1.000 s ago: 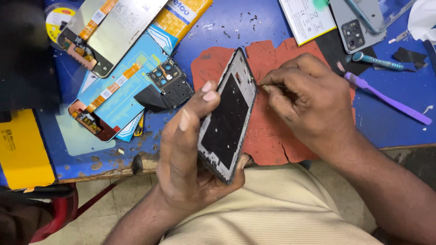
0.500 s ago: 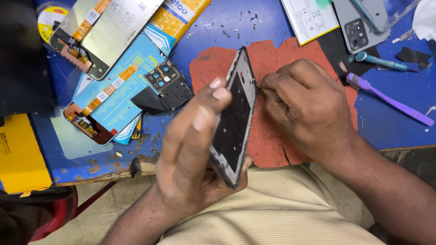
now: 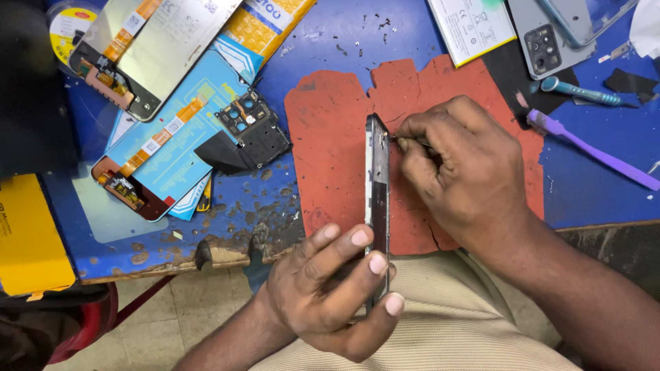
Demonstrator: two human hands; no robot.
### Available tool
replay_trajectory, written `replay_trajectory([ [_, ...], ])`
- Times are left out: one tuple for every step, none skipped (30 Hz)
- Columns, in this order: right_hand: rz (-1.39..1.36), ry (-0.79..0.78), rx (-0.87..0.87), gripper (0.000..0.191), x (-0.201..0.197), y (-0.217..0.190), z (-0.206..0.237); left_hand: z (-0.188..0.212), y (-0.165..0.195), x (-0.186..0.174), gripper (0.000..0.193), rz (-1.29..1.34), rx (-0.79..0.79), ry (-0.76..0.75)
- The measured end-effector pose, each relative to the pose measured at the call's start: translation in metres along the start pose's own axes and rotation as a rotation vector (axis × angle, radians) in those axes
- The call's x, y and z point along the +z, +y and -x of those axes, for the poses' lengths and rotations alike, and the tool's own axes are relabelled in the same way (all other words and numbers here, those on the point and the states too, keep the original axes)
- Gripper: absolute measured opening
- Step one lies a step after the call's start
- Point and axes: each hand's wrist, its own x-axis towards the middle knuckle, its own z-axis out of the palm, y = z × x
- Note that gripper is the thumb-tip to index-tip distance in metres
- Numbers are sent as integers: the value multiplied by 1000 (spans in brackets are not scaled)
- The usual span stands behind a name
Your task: The person removes the battery from an opened smartphone and sets it on the workbench, then peels old adhesive residue from the phone frame by hand, scrapes the frame with a small blade, and brushes debris off the frame with a purple brush while holding the frame upright.
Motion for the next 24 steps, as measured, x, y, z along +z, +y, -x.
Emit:
replay_trajectory([
  [7, -9, 4, 14, 0, 0, 1, 4, 1, 1, 41, 6, 9, -5],
  [14, -19, 7, 13, 0, 0, 2, 8, 1, 1, 43, 12, 18, -10],
  [15, -18, -15, 13, -1, 0, 3, 10, 1, 2, 45, 18, 27, -15],
  [15, -18, -38, 13, -1, 0, 4, 13, 2, 2, 46, 16, 25, -18],
  [15, -18, -59, 14, -2, 0, 4, 14, 2, 2, 46, 17, 23, -20],
  [4, -18, -37, 13, -1, 1, 4, 15, 2, 3, 47, 19, 22, -22],
  [-8, -16, -14, 13, -1, 1, 4, 15, 3, 3, 47, 9, 23, -20],
  [-19, -13, 8, 14, 0, 2, 3, 15, 3, 3, 47, -2, 26, -18],
  [-12, -10, 5, 13, 1, 2, 3, 15, 3, 3, 47, -13, 28, -17],
  [-6, -10, 2, 13, 1, 2, 3, 15, 3, 3, 48, -11, 28, -19],
  [2, -9, -2, 13, 1, 2, 3, 15, 4, 3, 49, -9, 30, -19],
  [7, -8, -20, 13, 1, 2, 3, 15, 4, 3, 50, -6, 31, -18],
  [13, -8, -38, 13, 0, 1, 4, 15, 4, 4, 50, -9, 29, -12],
  [18, -8, -55, 13, -1, 1, 5, 15, 5, 5, 50, -13, 29, -5],
  [14, -15, -57, 13, -2, 0, 6, 15, 5, 6, 50, -19, 29, 1],
  [9, -23, -63, 14, -3, 0, 7, 15, 4, 6, 49, -21, 29, 2],
  [2, -34, -67, 14, -3, 0, 7, 16, 4, 6, 48, -23, 27, 2],
  [-9, -30, -39, 14, -2, 0, 7, 16, 4, 6, 48, -21, 25, 2],
  [-19, -23, -10, 13, -1, 0, 6, 16, 4, 6, 48, -19, 24, 1],
  [-29, -15, 19, 13, -1, 0, 5, 16, 4, 6, 48, -17, 26, 0],
  [-24, -19, 13, 14, -1, 0, 5, 16, 4, 6, 48, -15, 27, -1],
  [-19, -22, 9, 14, 0, 0, 5, 16, 4, 6, 47, -16, 28, -1],
  [-15, -26, 4, 15, -1, -1, 6, 16, 4, 6, 47, -17, 29, 1],
  [-13, -30, -15, 14, -1, -3, 7, 16, 4, 5, 47, -21, 30, 4],
])
